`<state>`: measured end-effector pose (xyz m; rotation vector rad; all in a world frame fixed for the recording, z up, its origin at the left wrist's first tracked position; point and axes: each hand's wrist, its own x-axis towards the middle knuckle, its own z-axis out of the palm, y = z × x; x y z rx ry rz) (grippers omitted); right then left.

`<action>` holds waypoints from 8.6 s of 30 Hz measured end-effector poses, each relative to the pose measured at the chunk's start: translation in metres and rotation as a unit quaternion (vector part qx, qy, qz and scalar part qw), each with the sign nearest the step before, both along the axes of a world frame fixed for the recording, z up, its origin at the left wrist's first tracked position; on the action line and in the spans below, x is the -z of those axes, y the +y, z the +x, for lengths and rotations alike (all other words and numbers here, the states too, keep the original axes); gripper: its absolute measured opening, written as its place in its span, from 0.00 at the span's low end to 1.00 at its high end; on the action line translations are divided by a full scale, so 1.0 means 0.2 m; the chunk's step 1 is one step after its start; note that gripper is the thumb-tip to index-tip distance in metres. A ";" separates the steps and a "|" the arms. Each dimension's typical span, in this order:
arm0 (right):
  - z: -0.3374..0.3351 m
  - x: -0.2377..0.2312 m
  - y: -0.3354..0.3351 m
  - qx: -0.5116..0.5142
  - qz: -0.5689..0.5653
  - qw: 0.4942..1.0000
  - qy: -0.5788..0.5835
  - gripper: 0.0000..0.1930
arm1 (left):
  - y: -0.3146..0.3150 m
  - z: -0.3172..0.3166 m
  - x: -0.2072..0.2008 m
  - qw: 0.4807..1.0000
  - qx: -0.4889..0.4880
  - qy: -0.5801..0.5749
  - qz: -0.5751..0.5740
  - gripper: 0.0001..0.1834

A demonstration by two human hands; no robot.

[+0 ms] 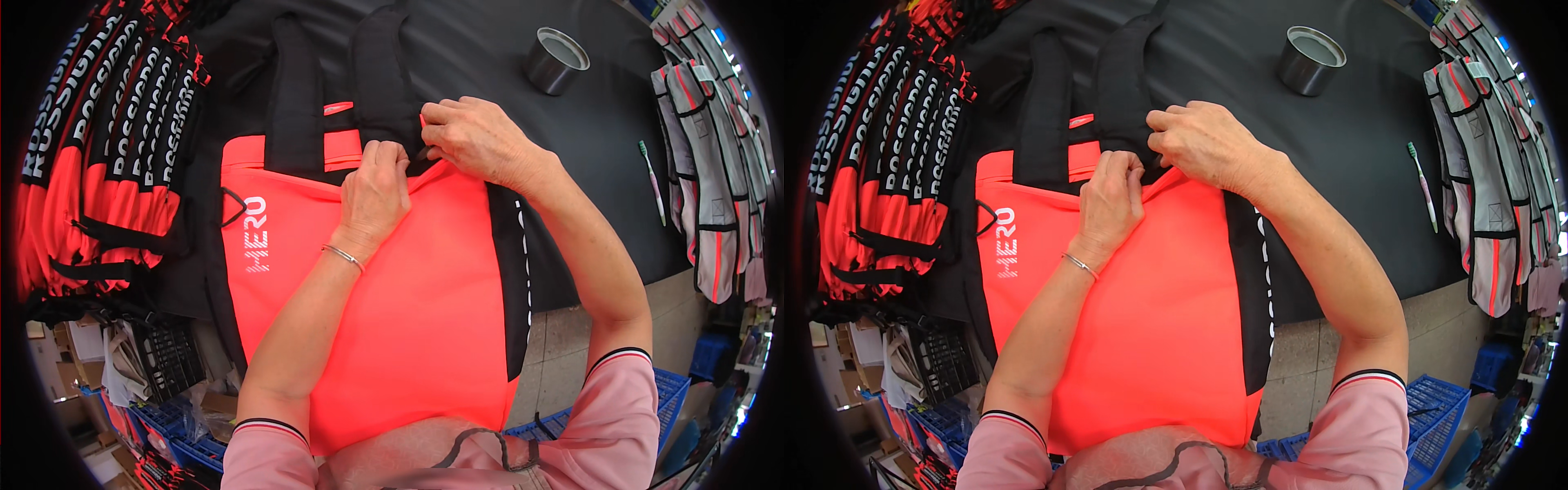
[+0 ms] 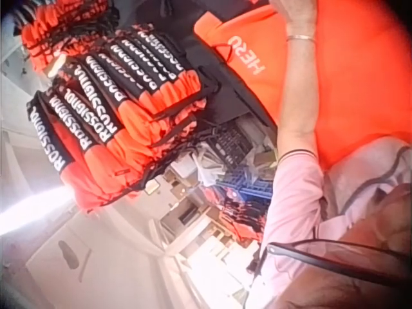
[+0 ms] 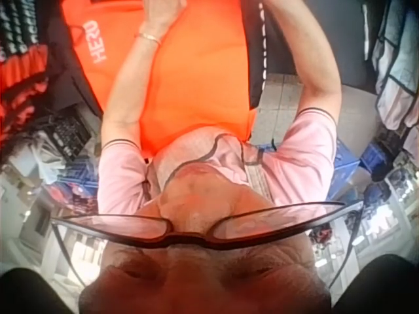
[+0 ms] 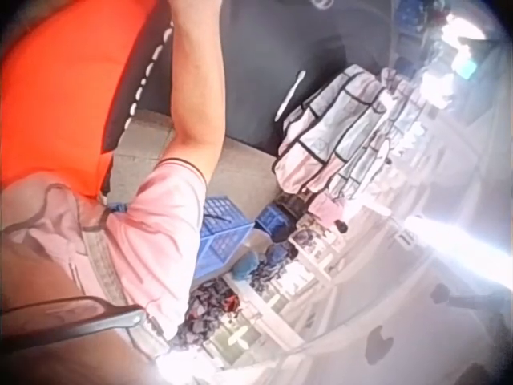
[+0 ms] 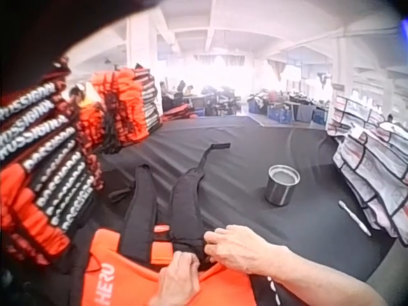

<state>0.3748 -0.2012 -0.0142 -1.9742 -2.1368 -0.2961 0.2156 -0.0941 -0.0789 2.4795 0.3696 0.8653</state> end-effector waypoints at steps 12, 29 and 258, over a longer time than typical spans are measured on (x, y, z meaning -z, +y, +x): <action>0.02 -0.02 0.04 0.248 0.213 0.784 0.528 0.13 | -0.62 -0.37 -0.03 0.846 0.519 -0.038 -0.119 0.10; -0.12 0.12 0.06 0.325 0.225 0.745 0.538 0.08 | 0.48 0.05 -0.21 0.971 -0.028 0.105 -0.213 0.15; -0.31 -0.02 0.48 0.109 0.077 0.783 0.607 0.12 | 0.43 -0.46 -0.12 0.980 -0.050 -0.115 -0.154 0.07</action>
